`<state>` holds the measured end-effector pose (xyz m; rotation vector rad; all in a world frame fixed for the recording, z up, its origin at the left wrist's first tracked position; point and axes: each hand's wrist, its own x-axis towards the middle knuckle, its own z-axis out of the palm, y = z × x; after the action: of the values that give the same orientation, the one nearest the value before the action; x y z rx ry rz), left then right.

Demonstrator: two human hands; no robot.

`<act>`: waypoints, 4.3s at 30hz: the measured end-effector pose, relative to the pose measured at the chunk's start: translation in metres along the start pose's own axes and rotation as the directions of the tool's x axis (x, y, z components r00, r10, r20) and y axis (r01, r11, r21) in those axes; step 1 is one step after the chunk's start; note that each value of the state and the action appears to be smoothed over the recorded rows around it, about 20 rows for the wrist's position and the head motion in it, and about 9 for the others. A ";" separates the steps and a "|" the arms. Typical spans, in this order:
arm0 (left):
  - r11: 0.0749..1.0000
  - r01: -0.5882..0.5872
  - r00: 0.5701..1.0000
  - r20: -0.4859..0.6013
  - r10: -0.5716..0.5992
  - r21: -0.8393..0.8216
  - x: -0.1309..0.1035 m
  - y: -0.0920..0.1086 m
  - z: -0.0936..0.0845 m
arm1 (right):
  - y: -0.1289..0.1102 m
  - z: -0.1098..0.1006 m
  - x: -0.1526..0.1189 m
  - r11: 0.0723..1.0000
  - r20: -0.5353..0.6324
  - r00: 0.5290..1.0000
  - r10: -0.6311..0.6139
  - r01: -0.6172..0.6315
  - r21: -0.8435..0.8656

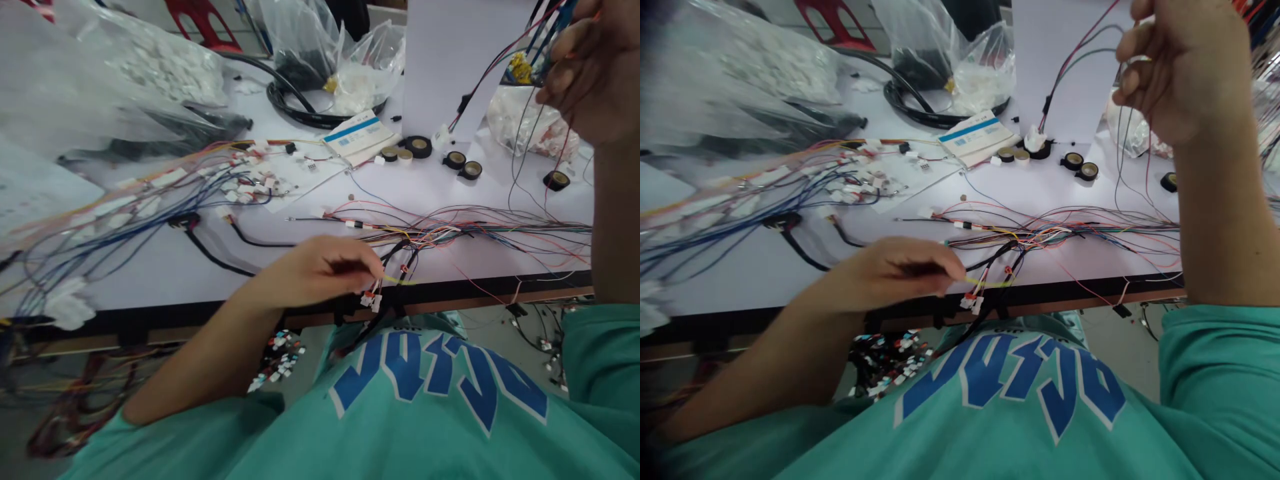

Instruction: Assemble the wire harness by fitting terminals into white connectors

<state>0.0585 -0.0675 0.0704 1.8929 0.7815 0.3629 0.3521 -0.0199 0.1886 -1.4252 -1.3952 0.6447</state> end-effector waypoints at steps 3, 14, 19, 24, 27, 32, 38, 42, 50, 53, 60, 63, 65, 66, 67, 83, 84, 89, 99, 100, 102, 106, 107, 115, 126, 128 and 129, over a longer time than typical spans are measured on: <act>0.997 -0.063 0.934 0.349 0.072 -0.040 -0.002 0.000 0.008 | 0.013 0.008 -0.001 0.983 0.114 0.984 -0.134 0.118 0.140; 0.972 0.085 0.935 -0.319 -0.154 -0.218 0.055 -0.043 0.005 | 0.032 0.054 -0.028 0.979 0.369 0.929 -0.039 -0.039 0.201; 0.978 0.104 0.957 -0.249 -0.148 -0.180 0.076 -0.028 0.007 | 0.046 0.058 -0.032 0.998 0.355 0.934 0.038 -0.021 -0.051; 0.988 0.101 0.839 -0.524 -0.148 -0.116 0.069 -0.025 -0.025 | 0.060 0.062 -0.053 0.789 -0.096 0.858 -0.505 0.413 -0.455; 0.983 0.171 0.773 -0.608 -0.179 -0.072 0.060 -0.025 -0.040 | 0.073 0.086 -0.071 0.678 0.248 0.849 -0.466 0.523 -0.517; 0.944 0.329 0.809 -0.510 -0.291 -0.016 0.047 -0.031 -0.042 | 0.105 0.139 -0.074 0.676 0.691 0.720 0.055 0.482 -0.557; 0.941 0.330 0.864 -0.424 -0.272 0.068 0.034 -0.060 -0.036 | 0.128 0.144 -0.053 0.904 0.737 0.665 0.118 0.235 -0.356; 0.943 0.310 0.892 -0.380 -0.245 0.119 0.031 -0.076 -0.036 | 0.132 0.141 -0.051 0.905 0.689 0.723 0.058 0.253 -0.342; 0.833 0.292 0.956 -0.150 -0.251 0.471 0.031 -0.080 -0.033 | 0.134 0.143 -0.054 0.925 0.702 0.712 0.018 0.254 -0.282; 0.788 0.257 0.965 -0.114 -0.234 0.560 0.030 -0.082 -0.032 | 0.131 0.130 -0.048 0.980 0.729 0.681 0.066 0.095 -0.177; 0.787 0.246 0.969 -0.125 -0.213 0.566 0.029 -0.078 -0.034 | 0.120 0.111 -0.049 0.945 0.817 0.577 0.020 0.256 -0.204; 0.819 0.287 0.955 -0.212 -0.206 0.497 0.029 -0.076 -0.036 | 0.120 0.108 -0.051 0.878 0.817 0.573 -0.069 0.424 -0.223; 0.860 0.294 0.949 -0.237 -0.209 0.417 0.029 -0.076 -0.036 | 0.122 0.101 -0.049 0.847 0.831 0.544 -0.120 0.492 -0.200; 0.884 0.293 0.948 -0.231 -0.219 0.364 0.029 -0.077 -0.036 | 0.123 0.097 -0.047 0.841 0.841 0.522 -0.143 0.512 -0.174; 0.907 0.292 0.948 -0.219 -0.232 0.304 0.030 -0.078 -0.036 | 0.124 0.094 -0.045 0.838 0.855 0.490 -0.168 0.528 -0.138; 0.750 0.071 0.965 -0.237 0.117 0.658 0.026 -0.069 -0.020 | 0.118 0.128 -0.082 0.738 0.788 0.409 -0.460 0.670 0.083; 0.722 0.054 0.967 -0.217 0.136 0.690 0.025 -0.068 -0.019 | 0.116 0.127 -0.082 0.739 0.759 0.438 -0.481 0.669 0.082; 0.665 0.033 0.974 -0.172 0.145 0.746 0.023 -0.063 -0.016 | 0.095 0.133 -0.081 0.725 0.577 0.622 -0.529 0.685 -0.074; 0.629 -0.013 0.973 -0.136 0.187 0.777 0.020 -0.058 -0.014 | 0.077 0.159 -0.066 0.939 0.712 0.689 -0.135 0.319 -0.131; 0.630 -0.022 0.969 -0.138 0.204 0.776 0.020 -0.058 -0.014 | 0.078 0.159 -0.066 0.956 0.709 0.695 -0.120 0.273 -0.106; 0.624 -0.038 0.961 -0.144 0.238 0.781 0.020 -0.058 -0.014 | 0.079 0.158 -0.067 0.971 0.697 0.707 -0.119 0.229 -0.067; 0.596 -0.028 0.950 -0.164 0.266 0.803 0.021 -0.058 -0.012 | 0.083 0.160 -0.072 0.988 0.644 0.756 -0.112 0.154 -0.009; 0.591 -0.021 0.949 -0.170 0.266 0.806 0.022 -0.057 -0.011 | 0.085 0.162 -0.073 0.992 0.630 0.771 -0.097 0.123 0.002; 0.574 -0.019 0.938 -0.185 0.295 0.819 0.024 -0.058 -0.007 | 0.092 0.174 -0.084 0.960 0.496 0.861 0.113 -0.223 0.169; 0.715 0.016 0.957 -0.219 0.192 0.699 0.024 -0.061 -0.009 | 0.102 0.165 -0.074 0.925 0.542 0.835 0.098 -0.277 0.260; 0.769 0.026 0.956 -0.241 0.167 0.638 0.024 -0.063 -0.013 | 0.102 0.161 -0.070 0.947 0.548 0.834 0.061 -0.223 0.233; 0.790 0.035 0.949 -0.268 0.166 0.613 0.023 -0.063 -0.014 | 0.103 0.159 -0.070 0.955 0.540 0.840 0.055 -0.203 0.219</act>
<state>0.0451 -0.0247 0.0180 2.5193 1.1467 0.5015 0.2393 -0.0240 0.0211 -1.1713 -1.5575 1.3463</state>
